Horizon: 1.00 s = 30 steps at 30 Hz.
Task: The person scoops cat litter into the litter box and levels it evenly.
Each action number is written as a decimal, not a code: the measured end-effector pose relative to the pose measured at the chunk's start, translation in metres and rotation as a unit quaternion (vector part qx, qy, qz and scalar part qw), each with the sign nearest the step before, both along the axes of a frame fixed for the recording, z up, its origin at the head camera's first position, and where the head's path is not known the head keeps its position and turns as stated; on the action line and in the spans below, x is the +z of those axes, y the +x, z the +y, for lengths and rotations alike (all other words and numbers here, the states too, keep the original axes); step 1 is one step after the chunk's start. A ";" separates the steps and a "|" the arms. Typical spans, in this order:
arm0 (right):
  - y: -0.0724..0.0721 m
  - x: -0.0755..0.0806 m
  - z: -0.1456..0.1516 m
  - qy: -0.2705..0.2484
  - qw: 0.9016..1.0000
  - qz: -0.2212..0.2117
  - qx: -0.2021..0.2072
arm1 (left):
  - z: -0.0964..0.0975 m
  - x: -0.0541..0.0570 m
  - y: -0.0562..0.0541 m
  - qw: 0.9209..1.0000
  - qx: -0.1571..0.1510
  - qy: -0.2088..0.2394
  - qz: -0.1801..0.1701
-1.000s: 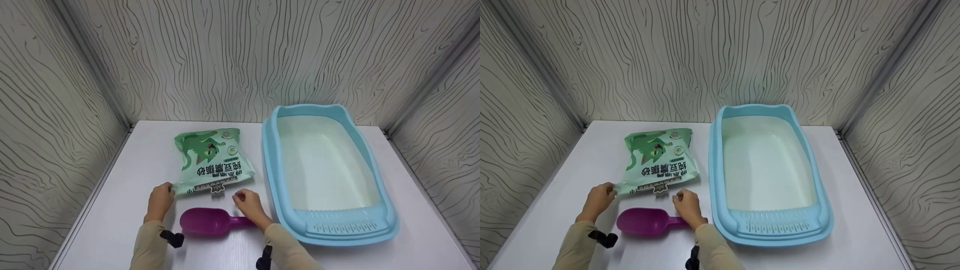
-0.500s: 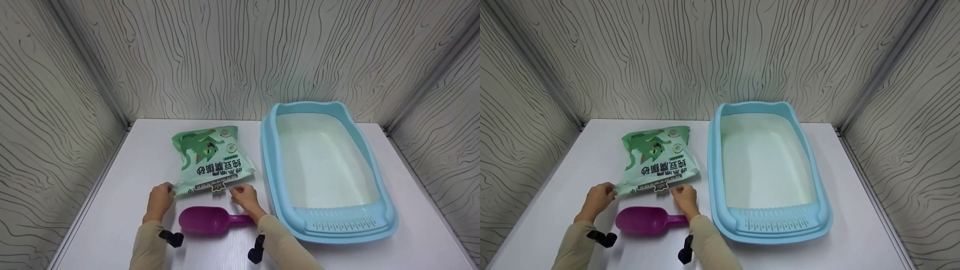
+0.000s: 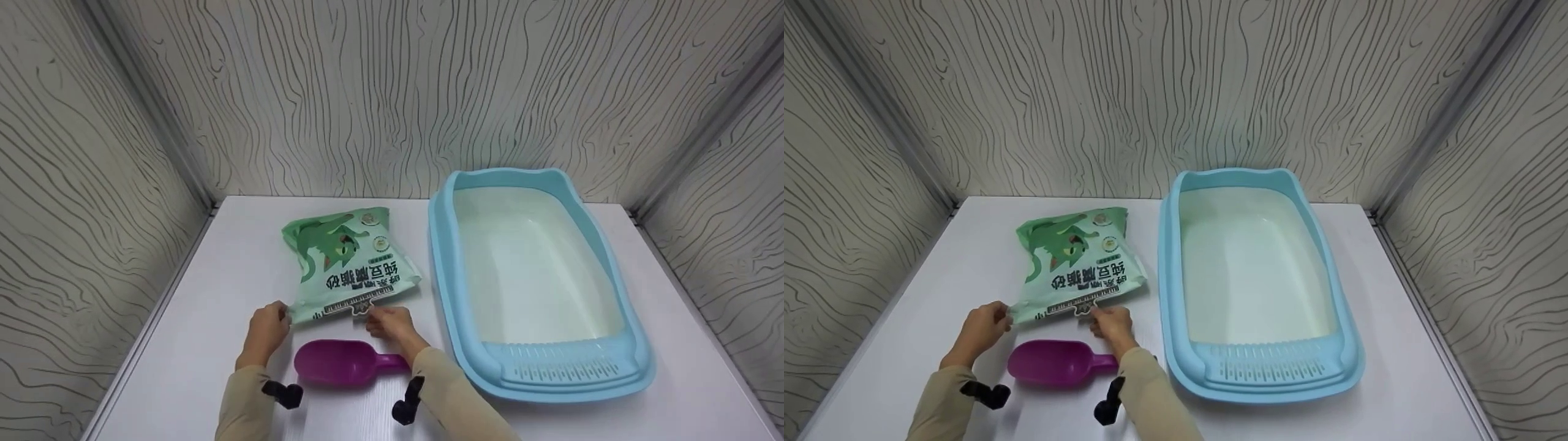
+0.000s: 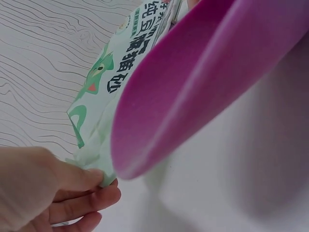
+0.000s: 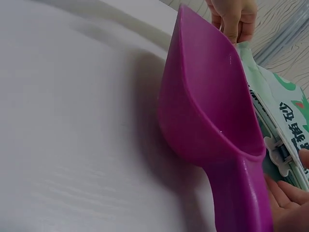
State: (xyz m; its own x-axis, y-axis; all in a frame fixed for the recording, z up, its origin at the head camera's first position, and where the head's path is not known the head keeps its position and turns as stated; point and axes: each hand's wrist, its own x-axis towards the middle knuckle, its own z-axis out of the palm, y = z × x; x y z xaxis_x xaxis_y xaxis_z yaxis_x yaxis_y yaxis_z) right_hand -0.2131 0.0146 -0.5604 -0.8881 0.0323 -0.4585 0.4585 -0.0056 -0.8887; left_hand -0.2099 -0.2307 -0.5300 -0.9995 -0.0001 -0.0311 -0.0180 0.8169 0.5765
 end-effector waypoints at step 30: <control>0.000 0.000 -0.019 -0.139 0.983 -0.051 -0.112 | -0.008 0.003 -0.002 0.999 -0.039 0.036 -0.006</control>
